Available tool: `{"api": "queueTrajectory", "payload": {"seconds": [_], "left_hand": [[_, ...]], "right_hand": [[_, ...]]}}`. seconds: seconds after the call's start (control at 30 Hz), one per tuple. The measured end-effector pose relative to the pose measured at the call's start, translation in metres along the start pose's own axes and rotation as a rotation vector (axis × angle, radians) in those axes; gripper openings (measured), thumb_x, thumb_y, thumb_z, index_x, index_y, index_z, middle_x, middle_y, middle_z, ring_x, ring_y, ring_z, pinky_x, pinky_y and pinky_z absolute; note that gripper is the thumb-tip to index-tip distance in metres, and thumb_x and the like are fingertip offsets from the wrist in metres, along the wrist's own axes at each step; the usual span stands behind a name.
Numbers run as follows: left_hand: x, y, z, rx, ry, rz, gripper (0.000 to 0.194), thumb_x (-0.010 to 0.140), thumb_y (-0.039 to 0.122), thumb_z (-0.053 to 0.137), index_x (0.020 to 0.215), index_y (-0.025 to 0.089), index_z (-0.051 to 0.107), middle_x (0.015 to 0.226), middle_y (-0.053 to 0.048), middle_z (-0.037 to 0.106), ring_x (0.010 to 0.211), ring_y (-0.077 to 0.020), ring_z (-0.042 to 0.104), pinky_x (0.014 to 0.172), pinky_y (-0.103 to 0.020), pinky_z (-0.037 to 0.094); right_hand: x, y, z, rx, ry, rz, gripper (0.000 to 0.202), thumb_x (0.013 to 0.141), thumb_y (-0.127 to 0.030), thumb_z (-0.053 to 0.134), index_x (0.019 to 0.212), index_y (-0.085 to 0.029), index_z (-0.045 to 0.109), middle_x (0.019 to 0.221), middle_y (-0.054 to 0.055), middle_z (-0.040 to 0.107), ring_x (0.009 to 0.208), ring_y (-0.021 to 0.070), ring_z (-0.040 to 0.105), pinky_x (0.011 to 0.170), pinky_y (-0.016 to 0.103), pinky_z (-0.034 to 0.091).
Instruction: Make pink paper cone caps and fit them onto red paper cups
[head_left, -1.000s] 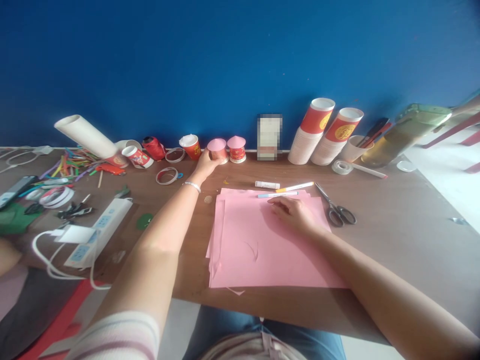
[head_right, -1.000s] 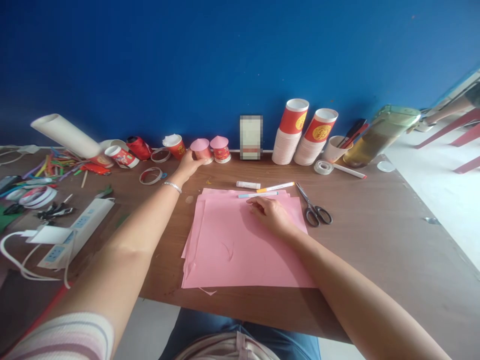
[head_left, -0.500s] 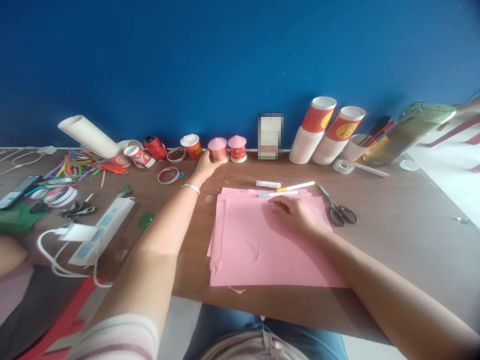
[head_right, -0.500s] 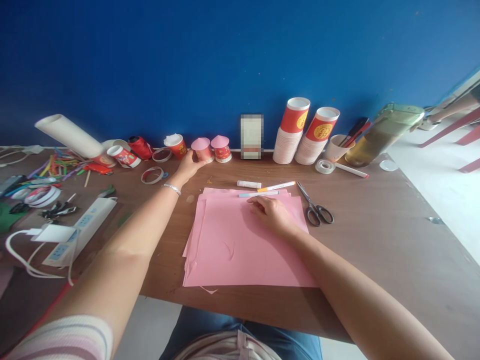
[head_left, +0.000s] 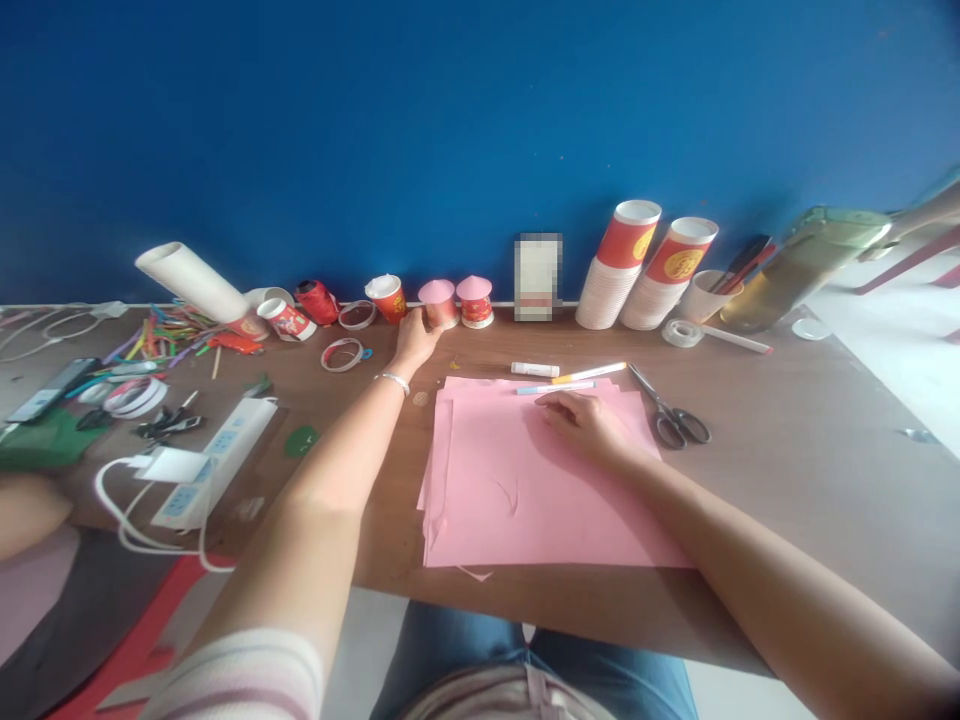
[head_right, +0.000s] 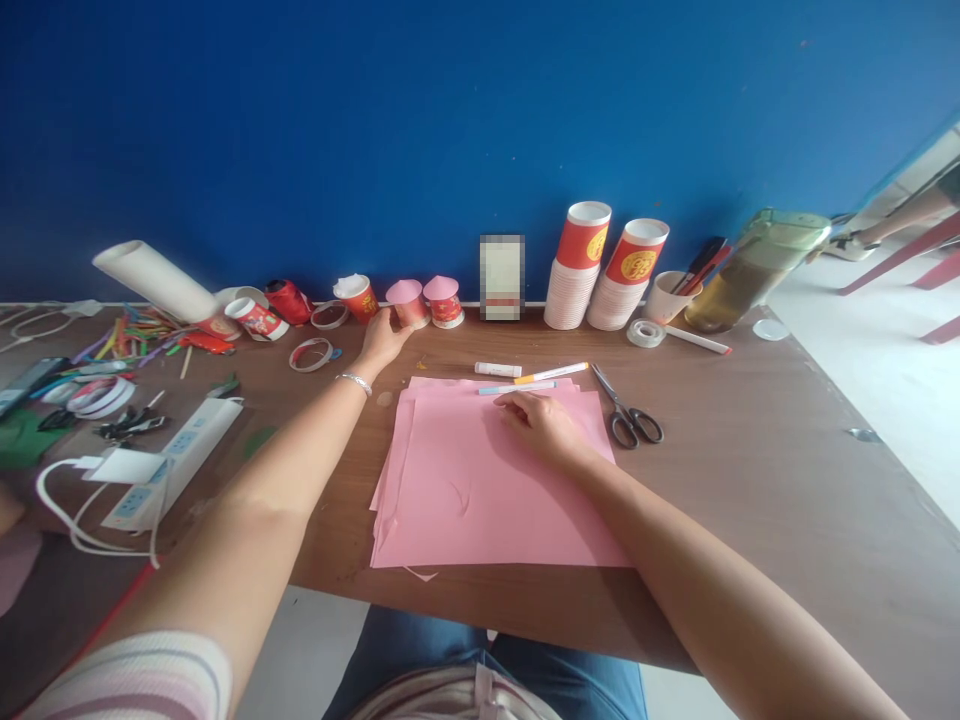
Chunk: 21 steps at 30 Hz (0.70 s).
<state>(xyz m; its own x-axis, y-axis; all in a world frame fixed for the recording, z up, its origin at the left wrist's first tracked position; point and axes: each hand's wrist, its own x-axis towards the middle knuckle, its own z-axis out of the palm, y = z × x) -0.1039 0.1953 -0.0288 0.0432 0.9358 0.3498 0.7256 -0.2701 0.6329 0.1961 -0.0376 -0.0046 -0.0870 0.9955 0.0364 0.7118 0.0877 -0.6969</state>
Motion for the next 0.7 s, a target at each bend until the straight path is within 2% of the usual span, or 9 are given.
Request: {"api": "queueTrajectory", "payload": {"seconds": [0.2,0.4,0.53,0.67,0.7], "left_hand": [[-0.002,0.004,-0.002,-0.004,-0.008,-0.006,0.026,0.077,0.02,0.074,0.099,0.017,0.06,0.111,-0.017,0.073,0.114,-0.0357,0.067,0.107,-0.052,0.049],[-0.023,0.015,-0.019,-0.027,0.052,-0.018,0.033,0.075,0.013,0.071,0.105,0.02,0.058,0.114,-0.013,0.068,0.117,-0.032,0.062,0.112,-0.053,0.045],[-0.047,0.043,-0.032,-0.054,0.075,0.031,0.022,0.081,0.016,0.066,0.101,0.02,0.058,0.107,-0.011,0.065,0.104,-0.0288,0.063,0.103,-0.052,0.051],[-0.071,0.088,-0.03,-0.149,-0.114,0.188,0.003,0.087,0.024,0.065,0.089,0.023,0.064,0.097,-0.005,0.07,0.091,-0.0219,0.066,0.095,-0.041,0.057],[-0.075,0.099,-0.026,-0.175,-0.172,0.222,0.004,0.088,0.025,0.065,0.085,0.023,0.065,0.092,-0.004,0.072,0.089,-0.0213,0.067,0.094,-0.04,0.057]], "right_hand": [[-0.003,-0.011,-0.006,-0.021,0.007,-0.003,0.026,0.09,-0.026,0.059,0.107,-0.032,0.078,0.113,-0.001,0.081,0.108,0.024,0.074,0.092,0.034,0.058],[-0.006,-0.021,-0.011,-0.025,0.009,0.025,0.025,0.092,-0.028,0.058,0.104,-0.031,0.079,0.112,0.0,0.081,0.104,0.0239,0.075,0.087,0.033,0.059],[-0.007,-0.021,-0.011,-0.035,0.039,0.007,0.024,0.093,-0.028,0.058,0.104,-0.031,0.079,0.111,0.001,0.081,0.104,0.0238,0.075,0.087,0.033,0.058],[-0.003,-0.014,-0.006,-0.036,0.057,-0.021,0.025,0.09,-0.022,0.06,0.104,-0.031,0.079,0.105,0.0,0.082,0.098,0.0214,0.076,0.084,0.03,0.058],[-0.001,-0.013,-0.005,-0.035,0.061,-0.03,0.024,0.089,-0.021,0.06,0.103,-0.029,0.079,0.102,0.001,0.082,0.094,0.0206,0.076,0.081,0.029,0.058]]}}
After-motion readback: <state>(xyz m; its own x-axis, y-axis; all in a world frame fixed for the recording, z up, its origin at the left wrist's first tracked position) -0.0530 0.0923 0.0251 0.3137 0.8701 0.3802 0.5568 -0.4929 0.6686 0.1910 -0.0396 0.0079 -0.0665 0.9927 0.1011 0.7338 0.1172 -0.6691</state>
